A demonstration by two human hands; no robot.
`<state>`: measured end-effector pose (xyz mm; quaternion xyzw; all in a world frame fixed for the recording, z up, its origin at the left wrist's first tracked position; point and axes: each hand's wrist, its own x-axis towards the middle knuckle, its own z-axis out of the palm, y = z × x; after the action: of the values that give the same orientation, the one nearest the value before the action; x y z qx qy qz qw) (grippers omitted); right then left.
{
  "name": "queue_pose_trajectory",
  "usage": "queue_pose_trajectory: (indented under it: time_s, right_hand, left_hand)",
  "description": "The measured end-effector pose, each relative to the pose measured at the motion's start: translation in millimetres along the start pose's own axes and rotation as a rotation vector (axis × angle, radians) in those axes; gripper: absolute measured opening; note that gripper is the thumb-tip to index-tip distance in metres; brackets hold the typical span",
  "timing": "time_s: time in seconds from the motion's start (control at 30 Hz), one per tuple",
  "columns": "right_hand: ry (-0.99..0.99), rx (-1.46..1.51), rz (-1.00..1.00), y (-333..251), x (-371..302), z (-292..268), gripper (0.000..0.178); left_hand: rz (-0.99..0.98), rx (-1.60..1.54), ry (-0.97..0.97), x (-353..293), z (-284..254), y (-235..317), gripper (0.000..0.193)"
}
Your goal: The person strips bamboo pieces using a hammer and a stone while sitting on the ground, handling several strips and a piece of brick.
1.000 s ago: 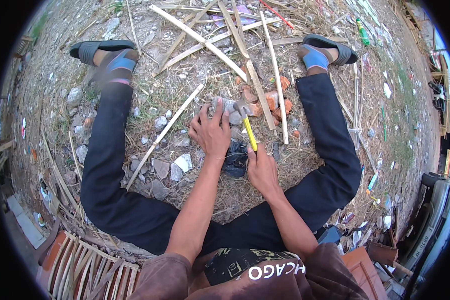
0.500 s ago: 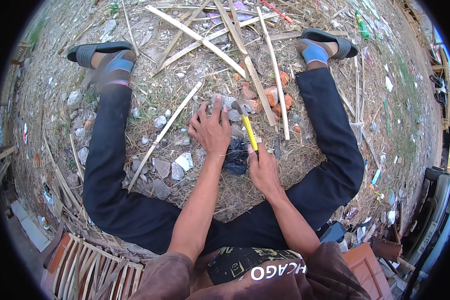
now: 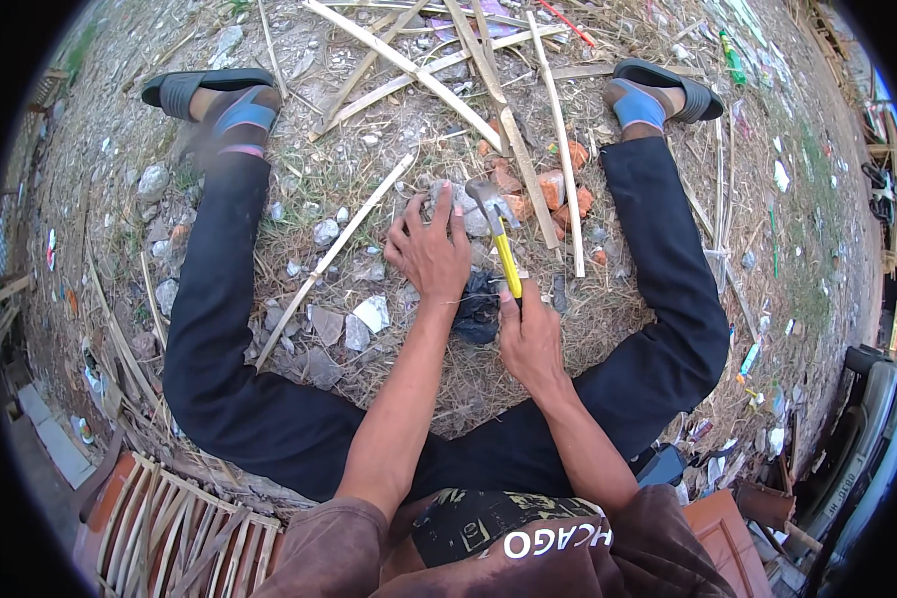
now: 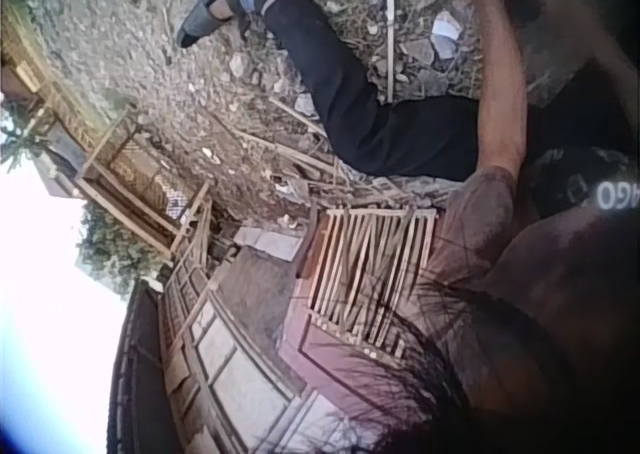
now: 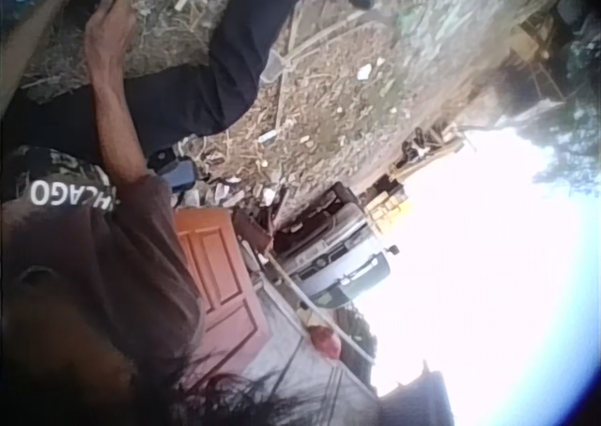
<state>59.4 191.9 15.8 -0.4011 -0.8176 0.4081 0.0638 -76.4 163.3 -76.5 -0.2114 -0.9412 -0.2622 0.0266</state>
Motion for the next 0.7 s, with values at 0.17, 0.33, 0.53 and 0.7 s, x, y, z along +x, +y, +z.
queue_pose_trajectory:
  time_s: [0.17, 0.33, 0.53, 0.7]
  right_hand:
    - [-0.041, -0.151, 0.051, 16, 2, 11, 0.018]
    - [0.013, 0.015, 0.024, -5, -1, -1, 0.020]
    - [0.020, 0.034, 0.132, 17, 7, 8, 0.023]
    - [0.149, 0.190, 0.177, 18, 12, -5, 0.028]
  left_hand:
    - [-0.001, -0.017, 0.005, 0, 0, -2, 0.039]
    - [0.009, -0.001, 0.005, -1, -1, -4, 0.039]
    - [0.008, -0.006, -0.021, -1, -3, -1, 0.038]
    - [0.020, -0.062, -0.041, 0, -5, -10, 0.037]
